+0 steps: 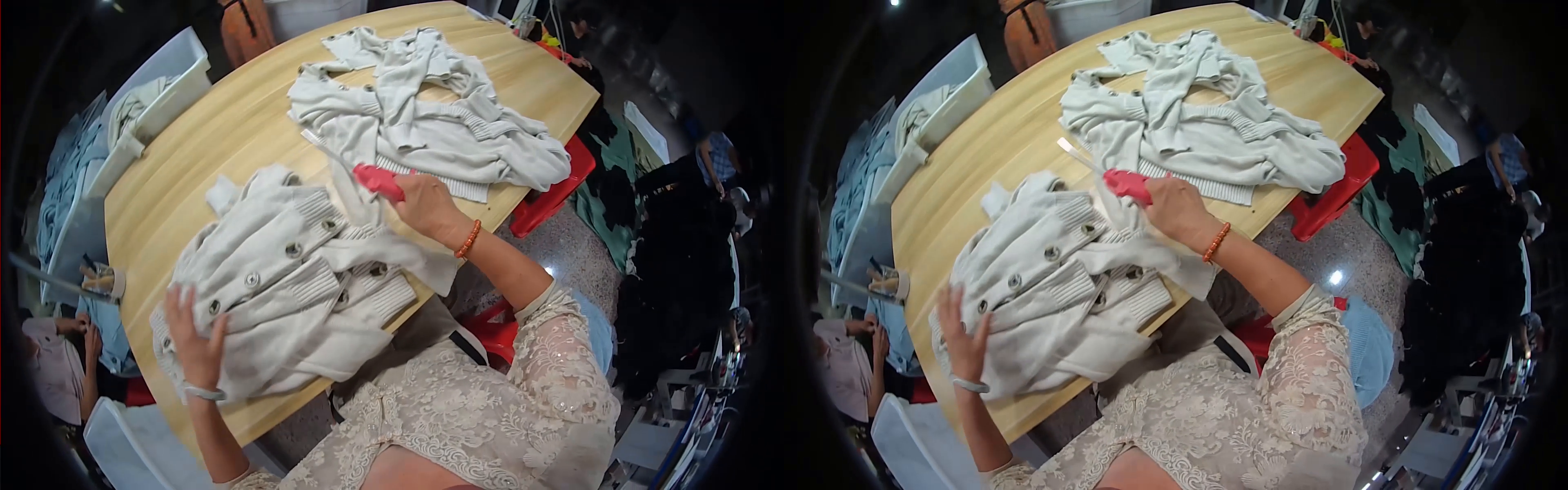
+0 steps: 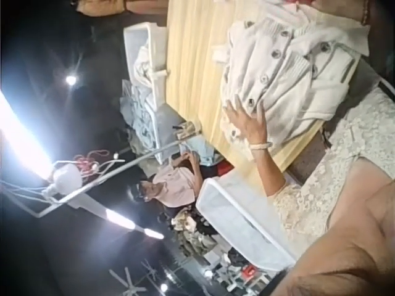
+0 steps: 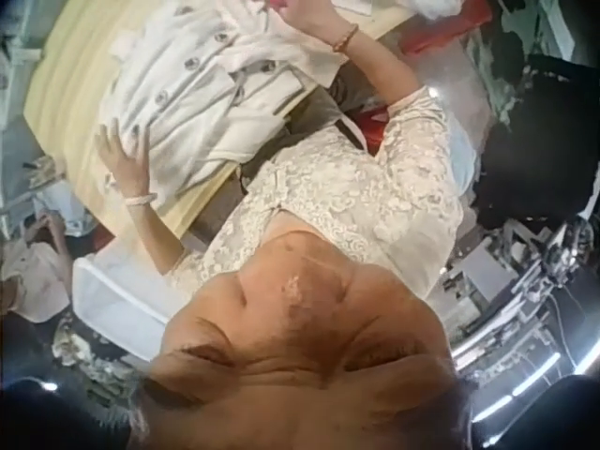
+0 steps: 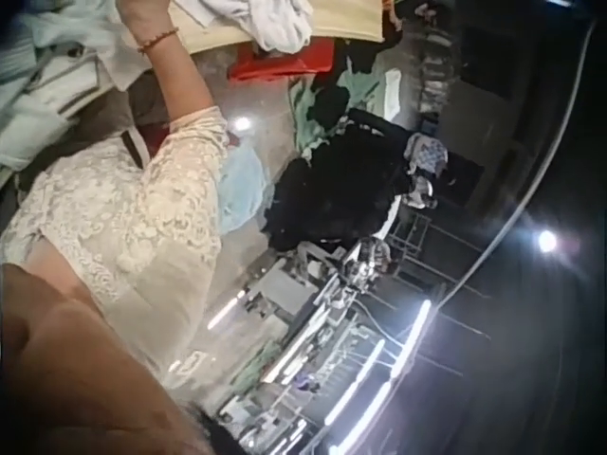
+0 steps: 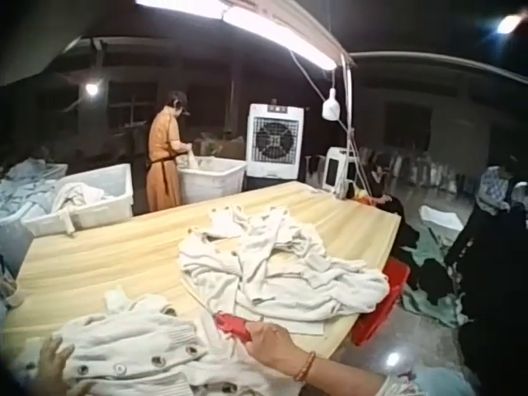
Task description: Trimming loose threads and inspecting white knit sweaters using scissors in a workshop environment.
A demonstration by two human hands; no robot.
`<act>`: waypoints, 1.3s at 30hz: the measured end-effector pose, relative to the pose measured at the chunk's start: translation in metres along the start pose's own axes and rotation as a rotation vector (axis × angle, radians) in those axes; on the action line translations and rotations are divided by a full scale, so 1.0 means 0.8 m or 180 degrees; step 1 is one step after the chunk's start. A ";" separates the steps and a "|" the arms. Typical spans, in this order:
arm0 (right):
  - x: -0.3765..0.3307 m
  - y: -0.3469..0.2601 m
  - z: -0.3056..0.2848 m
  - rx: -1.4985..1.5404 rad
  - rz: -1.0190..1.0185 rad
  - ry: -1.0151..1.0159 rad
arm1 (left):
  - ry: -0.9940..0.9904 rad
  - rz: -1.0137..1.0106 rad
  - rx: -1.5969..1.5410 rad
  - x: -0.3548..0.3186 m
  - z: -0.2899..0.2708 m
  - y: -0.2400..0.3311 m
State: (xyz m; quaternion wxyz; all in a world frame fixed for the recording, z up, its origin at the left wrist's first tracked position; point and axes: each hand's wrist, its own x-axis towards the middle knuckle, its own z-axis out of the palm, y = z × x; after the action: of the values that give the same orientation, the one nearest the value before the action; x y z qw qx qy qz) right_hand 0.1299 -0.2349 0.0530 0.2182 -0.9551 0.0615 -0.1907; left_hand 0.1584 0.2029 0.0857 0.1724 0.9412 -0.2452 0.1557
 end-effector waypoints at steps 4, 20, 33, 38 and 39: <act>0.024 0.069 -0.032 -0.0383 0.0818 0.0161 | -0.0488 0.0585 -0.0134 0.048 0.057 0.051; 0.075 0.202 -0.063 -0.0433 0.1066 -0.0799 | -0.0980 0.0649 0.0124 0.093 0.111 0.079; 0.149 0.053 0.053 -0.0630 0.0213 -0.0929 | -0.0921 0.0596 0.0008 0.084 0.110 0.075; 0.175 0.124 0.039 0.0100 0.0417 -0.1432 | -0.0909 0.0627 -0.0112 0.084 0.112 0.077; 0.186 0.124 0.017 0.0408 0.0708 -0.1790 | -0.0880 0.0621 -0.0092 0.085 0.112 0.076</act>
State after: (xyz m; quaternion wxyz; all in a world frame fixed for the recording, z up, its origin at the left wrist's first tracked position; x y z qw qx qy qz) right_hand 0.2691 -0.3482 0.0481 0.3060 -0.9421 0.0907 0.1027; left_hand 0.2020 0.0897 0.0467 0.1347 0.9228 -0.3590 0.0373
